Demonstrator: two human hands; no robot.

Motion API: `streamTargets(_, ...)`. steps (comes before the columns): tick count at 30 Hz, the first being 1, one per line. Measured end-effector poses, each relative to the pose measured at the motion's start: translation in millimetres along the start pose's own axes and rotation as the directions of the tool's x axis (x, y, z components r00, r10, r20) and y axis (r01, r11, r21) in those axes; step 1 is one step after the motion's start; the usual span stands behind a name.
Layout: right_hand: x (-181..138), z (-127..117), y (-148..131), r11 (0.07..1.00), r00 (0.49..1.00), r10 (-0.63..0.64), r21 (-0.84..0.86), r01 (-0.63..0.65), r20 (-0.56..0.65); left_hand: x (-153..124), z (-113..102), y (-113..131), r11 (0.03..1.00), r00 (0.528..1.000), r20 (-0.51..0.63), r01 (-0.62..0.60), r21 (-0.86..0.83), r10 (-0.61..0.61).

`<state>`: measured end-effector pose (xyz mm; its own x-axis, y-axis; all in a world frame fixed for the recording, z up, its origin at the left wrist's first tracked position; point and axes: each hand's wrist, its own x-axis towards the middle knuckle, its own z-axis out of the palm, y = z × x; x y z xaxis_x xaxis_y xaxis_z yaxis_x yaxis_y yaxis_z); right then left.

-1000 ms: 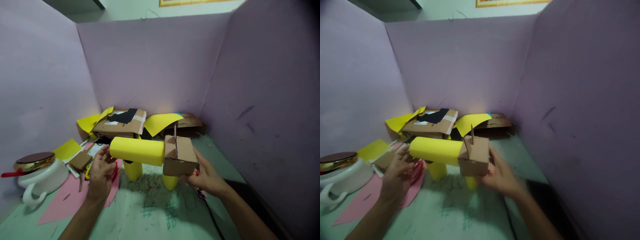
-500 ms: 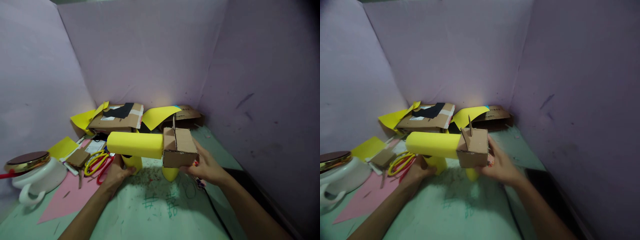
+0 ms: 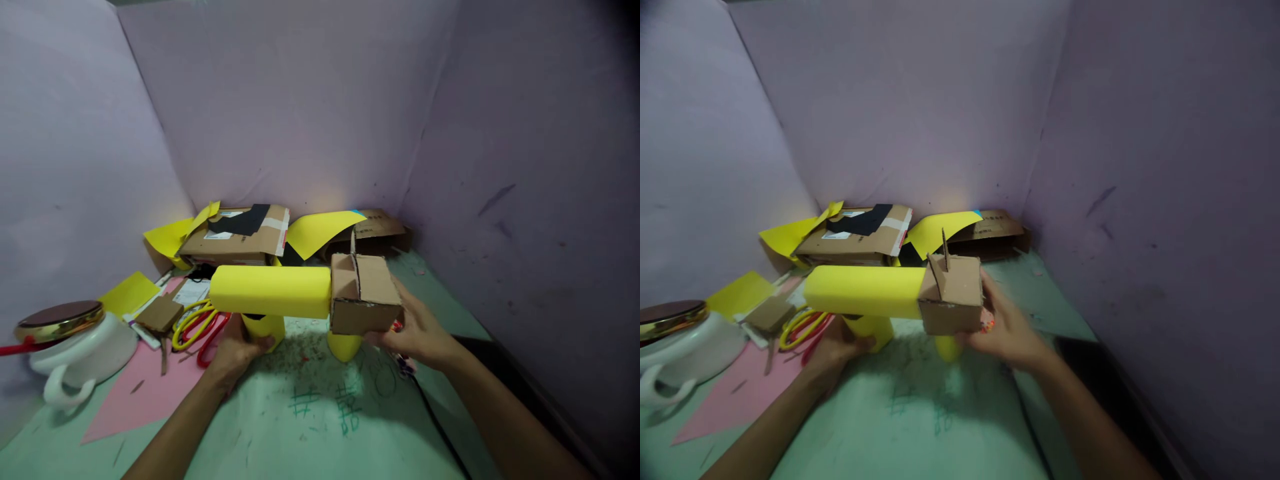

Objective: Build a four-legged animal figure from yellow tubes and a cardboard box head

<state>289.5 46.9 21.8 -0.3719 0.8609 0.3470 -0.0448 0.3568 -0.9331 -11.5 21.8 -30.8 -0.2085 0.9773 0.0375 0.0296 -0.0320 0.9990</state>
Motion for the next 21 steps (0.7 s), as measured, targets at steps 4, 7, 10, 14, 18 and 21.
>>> streamTargets(4, 0, 0, -1, 1.000, 1.000, -0.008, -0.004, 0.008, 0.022, -1, -1, -2, 0.999, 1.000, 0.011, 0.019, 0.030, -0.019)
streamTargets(7, 0, 0, -2, 1.000, 1.000, -0.009, -0.025, 0.010, 0.012, -5, -5, 2, 0.998, 0.997, 0.075, 0.025, 0.050, -0.029)
streamTargets(10, 0, 1, -2, 1.000, 1.000, -0.004, -0.024, 0.005, 0.011, -8, -14, 13, 0.997, 0.975, 0.217, -0.058, 0.044, 0.047)
streamTargets(14, 0, 2, -4, 1.000, 1.000, 0.016, -0.017, -0.016, 0.003, -10, -30, 27, 0.987, 0.959, 0.245, -0.156, 0.045, 0.141)
streamTargets(18, 0, 3, -5, 0.998, 0.998, 0.059, 0.002, -0.059, 0.010, -8, -40, 32, 0.979, 0.981, -0.007, -0.193, -0.059, 0.193)
streamTargets(21, 0, 3, -5, 0.998, 0.998, 0.059, 0.005, -0.059, 0.016, -5, -41, 33, 0.971, 0.962, -0.220, -0.193, -0.138, 0.160)
